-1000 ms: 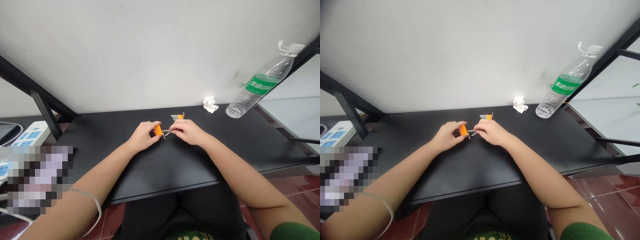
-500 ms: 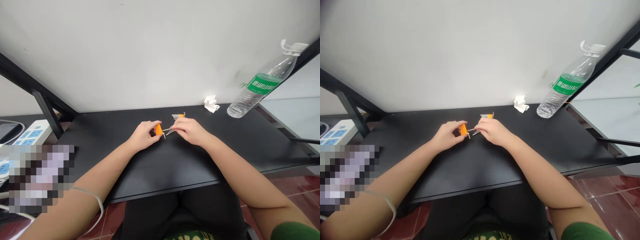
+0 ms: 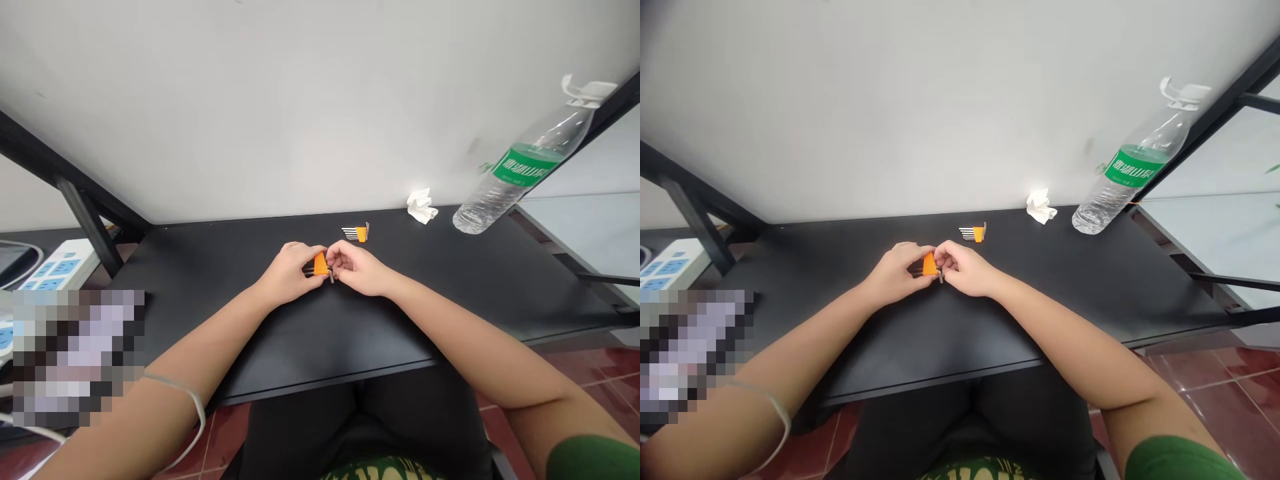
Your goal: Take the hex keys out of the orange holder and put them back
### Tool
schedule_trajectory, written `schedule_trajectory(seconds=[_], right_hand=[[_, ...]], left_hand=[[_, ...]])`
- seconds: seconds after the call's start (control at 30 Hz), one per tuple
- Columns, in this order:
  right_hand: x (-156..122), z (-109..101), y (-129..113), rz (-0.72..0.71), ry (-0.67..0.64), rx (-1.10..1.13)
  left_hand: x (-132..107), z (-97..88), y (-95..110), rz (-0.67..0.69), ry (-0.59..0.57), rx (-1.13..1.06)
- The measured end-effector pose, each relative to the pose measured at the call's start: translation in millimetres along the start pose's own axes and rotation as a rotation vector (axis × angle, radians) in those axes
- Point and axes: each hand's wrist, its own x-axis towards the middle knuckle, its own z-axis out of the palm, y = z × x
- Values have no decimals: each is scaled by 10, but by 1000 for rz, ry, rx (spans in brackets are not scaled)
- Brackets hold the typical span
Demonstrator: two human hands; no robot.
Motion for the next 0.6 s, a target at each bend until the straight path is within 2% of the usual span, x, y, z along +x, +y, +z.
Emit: schedule_trajectory(seconds=[0.07, 0.17, 0.23, 0.3, 0.4, 0.5, 0.6], right_hand=[[-7, -45, 5, -36, 24, -90], [-47, -180, -23, -107, 66, -478], [-75, -269, -39, -106, 46, -721], [-86, -320, -42, -71, 0, -872], [-75, -320, -33, -42, -71, -995], [-63, -286, -18, -38, -79, -1033], [-73, -275, 4, -18, -51, -1025]], left_hand=[[-3, -5, 4, -10, 9, -6], [-7, -35, -30, -55, 29, -14], [-3, -64, -83, -91, 25, -3], [8, -81, -145, -126, -2, 16], [29, -68, -217, -172, -80, 64], [35, -71, -232, -196, -143, 135], [2, -216, -219, -184, -127, 153]])
